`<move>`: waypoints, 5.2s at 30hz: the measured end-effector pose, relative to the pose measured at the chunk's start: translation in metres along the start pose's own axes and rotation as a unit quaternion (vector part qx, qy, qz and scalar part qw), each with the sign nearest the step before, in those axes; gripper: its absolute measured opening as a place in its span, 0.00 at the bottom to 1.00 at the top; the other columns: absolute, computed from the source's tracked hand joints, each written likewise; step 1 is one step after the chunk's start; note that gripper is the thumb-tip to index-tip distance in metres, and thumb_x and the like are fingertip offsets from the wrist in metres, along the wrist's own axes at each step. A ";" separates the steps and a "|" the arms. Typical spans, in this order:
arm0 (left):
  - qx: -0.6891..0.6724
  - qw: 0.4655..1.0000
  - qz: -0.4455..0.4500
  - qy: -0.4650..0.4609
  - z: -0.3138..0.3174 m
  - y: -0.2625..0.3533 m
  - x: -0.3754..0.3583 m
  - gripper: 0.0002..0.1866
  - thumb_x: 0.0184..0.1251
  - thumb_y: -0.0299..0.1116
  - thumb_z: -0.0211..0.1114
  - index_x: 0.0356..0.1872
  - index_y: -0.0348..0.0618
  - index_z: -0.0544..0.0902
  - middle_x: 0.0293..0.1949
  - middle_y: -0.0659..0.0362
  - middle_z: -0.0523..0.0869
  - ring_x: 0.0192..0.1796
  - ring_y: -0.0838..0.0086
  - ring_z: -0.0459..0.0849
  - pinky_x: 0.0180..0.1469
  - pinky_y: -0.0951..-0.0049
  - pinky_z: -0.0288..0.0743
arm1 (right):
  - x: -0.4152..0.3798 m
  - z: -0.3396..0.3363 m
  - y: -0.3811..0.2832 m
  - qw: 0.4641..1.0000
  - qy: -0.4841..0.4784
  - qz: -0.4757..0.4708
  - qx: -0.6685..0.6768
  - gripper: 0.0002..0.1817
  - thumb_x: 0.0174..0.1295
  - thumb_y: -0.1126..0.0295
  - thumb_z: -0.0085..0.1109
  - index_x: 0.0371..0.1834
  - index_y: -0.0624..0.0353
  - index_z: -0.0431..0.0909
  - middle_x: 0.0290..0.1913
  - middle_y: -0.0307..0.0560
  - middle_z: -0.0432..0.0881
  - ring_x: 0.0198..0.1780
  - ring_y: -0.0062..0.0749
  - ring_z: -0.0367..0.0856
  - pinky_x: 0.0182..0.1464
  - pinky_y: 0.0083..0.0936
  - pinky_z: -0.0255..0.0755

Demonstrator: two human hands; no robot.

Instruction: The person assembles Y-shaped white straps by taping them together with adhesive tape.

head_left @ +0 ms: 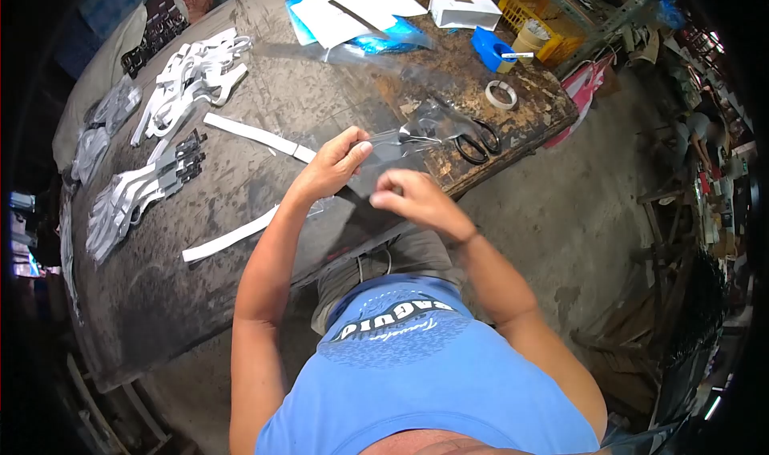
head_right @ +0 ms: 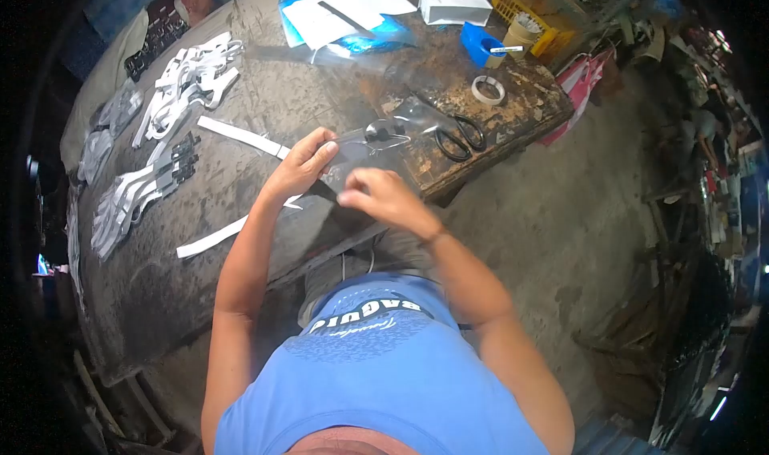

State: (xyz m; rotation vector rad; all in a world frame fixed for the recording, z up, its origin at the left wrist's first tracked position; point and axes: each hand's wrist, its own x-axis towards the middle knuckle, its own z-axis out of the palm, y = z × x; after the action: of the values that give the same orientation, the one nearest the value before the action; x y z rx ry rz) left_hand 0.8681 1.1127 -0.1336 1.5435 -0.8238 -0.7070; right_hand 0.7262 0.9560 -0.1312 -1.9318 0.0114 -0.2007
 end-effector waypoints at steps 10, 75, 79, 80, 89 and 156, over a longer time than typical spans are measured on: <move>0.024 0.994 -0.001 -0.109 0.020 -0.006 0.002 0.14 0.75 0.43 0.59 0.47 0.42 0.75 0.29 0.67 0.72 0.31 0.82 0.69 0.32 0.77 0.64 | 0.004 -0.064 -0.009 0.955 -0.028 -0.100 -0.278 0.21 0.62 0.55 0.63 0.50 0.60 0.78 0.44 0.50 0.84 0.52 0.50 0.78 0.54 0.41 0.69; 0.428 0.869 0.095 0.231 -0.014 -0.082 -0.065 0.17 0.48 0.43 0.76 0.36 0.49 0.80 0.38 0.59 0.77 0.44 0.62 0.74 0.46 0.61 0.63 | 0.097 0.019 0.053 0.923 -0.276 0.230 -0.135 0.14 0.64 0.63 0.59 0.40 0.66 0.80 0.30 0.40 0.81 0.31 0.24 0.76 0.35 0.23 0.70; 0.453 0.859 0.090 0.220 -0.013 -0.080 -0.069 0.17 0.48 0.42 0.75 0.36 0.48 0.81 0.38 0.59 0.77 0.46 0.62 0.74 0.46 0.60 0.63 | 0.097 0.015 0.047 0.927 -0.240 0.206 -0.202 0.19 0.59 0.60 0.56 0.43 0.65 0.81 0.38 0.57 0.85 0.45 0.44 0.84 0.49 0.35 0.74; 0.465 0.855 0.082 0.216 -0.011 -0.082 -0.067 0.16 0.48 0.41 0.75 0.36 0.48 0.81 0.38 0.59 0.77 0.46 0.62 0.74 0.47 0.60 0.63 | 0.096 0.016 0.047 0.925 -0.232 0.206 -0.219 0.18 0.59 0.60 0.56 0.43 0.64 0.82 0.38 0.57 0.85 0.45 0.46 0.84 0.49 0.36 0.74; 0.470 0.857 0.084 0.195 -0.009 -0.083 -0.065 0.19 0.49 0.41 0.74 0.40 0.47 0.81 0.41 0.57 0.77 0.47 0.61 0.74 0.48 0.59 0.64 | 0.087 0.025 0.040 0.922 -0.158 0.216 -0.279 0.15 0.59 0.63 0.56 0.43 0.61 0.82 0.42 0.58 0.85 0.49 0.55 0.82 0.52 0.42 0.73; 0.504 0.756 -0.041 0.417 -0.008 -0.103 -0.235 0.41 0.72 0.64 0.48 0.73 0.40 0.62 0.76 0.45 0.54 0.79 0.47 0.44 0.76 0.45 0.39 | 0.030 -0.159 0.158 0.876 0.093 -0.079 -0.466 0.27 0.54 0.54 0.67 0.54 0.58 0.78 0.60 0.55 0.74 0.65 0.50 0.68 0.71 0.55 0.53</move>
State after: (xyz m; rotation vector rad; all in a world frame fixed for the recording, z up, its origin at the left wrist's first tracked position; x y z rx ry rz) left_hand 0.7535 1.3172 -0.2379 2.5582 -0.4028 0.5477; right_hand 0.7467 0.7480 -0.2177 -2.8741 0.0945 -0.5697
